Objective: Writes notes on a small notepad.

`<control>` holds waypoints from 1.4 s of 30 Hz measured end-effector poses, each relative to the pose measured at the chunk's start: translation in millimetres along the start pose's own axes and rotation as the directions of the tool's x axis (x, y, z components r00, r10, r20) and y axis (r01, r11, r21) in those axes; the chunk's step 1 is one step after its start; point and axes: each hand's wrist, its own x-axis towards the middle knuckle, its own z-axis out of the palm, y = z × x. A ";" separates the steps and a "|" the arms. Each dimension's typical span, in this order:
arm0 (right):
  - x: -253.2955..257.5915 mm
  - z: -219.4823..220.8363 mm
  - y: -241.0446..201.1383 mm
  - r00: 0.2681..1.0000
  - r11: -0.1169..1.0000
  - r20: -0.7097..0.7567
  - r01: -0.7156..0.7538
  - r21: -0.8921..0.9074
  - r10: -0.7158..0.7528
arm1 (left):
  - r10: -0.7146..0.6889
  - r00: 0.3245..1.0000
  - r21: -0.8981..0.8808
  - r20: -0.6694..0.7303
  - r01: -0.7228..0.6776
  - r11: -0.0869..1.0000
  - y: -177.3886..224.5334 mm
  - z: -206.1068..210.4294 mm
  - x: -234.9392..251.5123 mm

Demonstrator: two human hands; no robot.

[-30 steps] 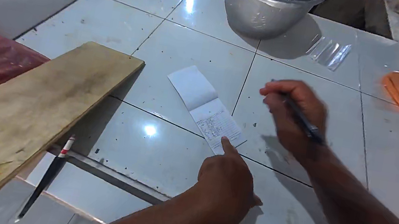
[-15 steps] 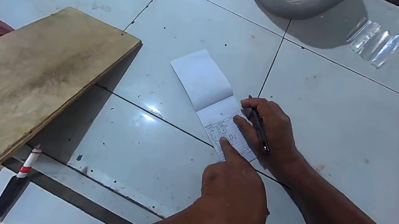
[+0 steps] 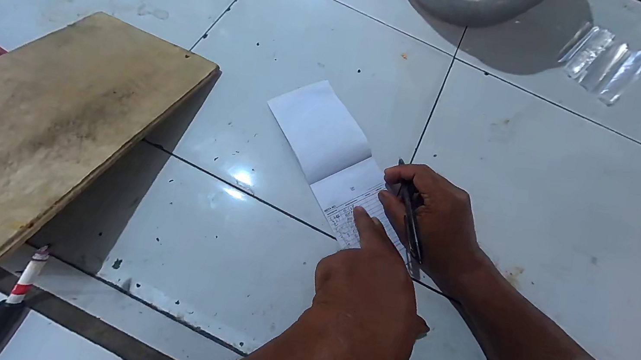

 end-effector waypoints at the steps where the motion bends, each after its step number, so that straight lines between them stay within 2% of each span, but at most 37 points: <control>1: -0.2 -0.4 -0.1 1.000 1.000 0.008 -0.010 0.016 0.009 | 0.013 1.000 -0.002 -0.009 -0.013 1.000 -0.5 0.7 1.3; 5: 0.8 -4.8 -1.3 0.999 0.997 0.011 -0.031 0.068 0.030 | 0.039 0.999 0.005 -0.003 -0.039 0.999 -2.2 5.1 5.9; 10: 6.7 -16.0 -2.0 0.988 0.912 -0.121 -0.040 0.409 0.097 | 0.057 0.998 0.056 0.000 -0.056 0.997 -3.7 6.3 7.6; 12: 4.1 -15.5 0.0 0.987 0.873 -0.107 -0.056 0.485 0.123 | 0.059 0.998 0.061 0.002 -0.059 0.996 -3.5 5.1 8.7; 16: 1.5 -13.4 5.1 0.984 0.878 0.033 -0.173 0.446 0.177 | 0.050 0.999 0.060 -0.004 -0.049 0.997 -3.0 3.5 9.7; 26: 2.1 -17.7 9.7 0.972 0.846 0.099 -0.232 0.480 0.211 | 0.043 0.999 0.138 -0.019 -0.040 0.990 0.7 4.3 8.4; 32: 0.8 -13.6 7.5 0.977 0.859 0.031 -0.202 0.470 0.212 | 0.048 0.999 0.163 -0.022 -0.044 0.986 0.3 4.8 8.0; 42: -1.7 -12.6 4.4 0.976 0.892 0.038 -0.210 0.401 0.213 | 0.056 0.998 0.142 -0.028 -0.052 0.988 -0.1 3.6 8.9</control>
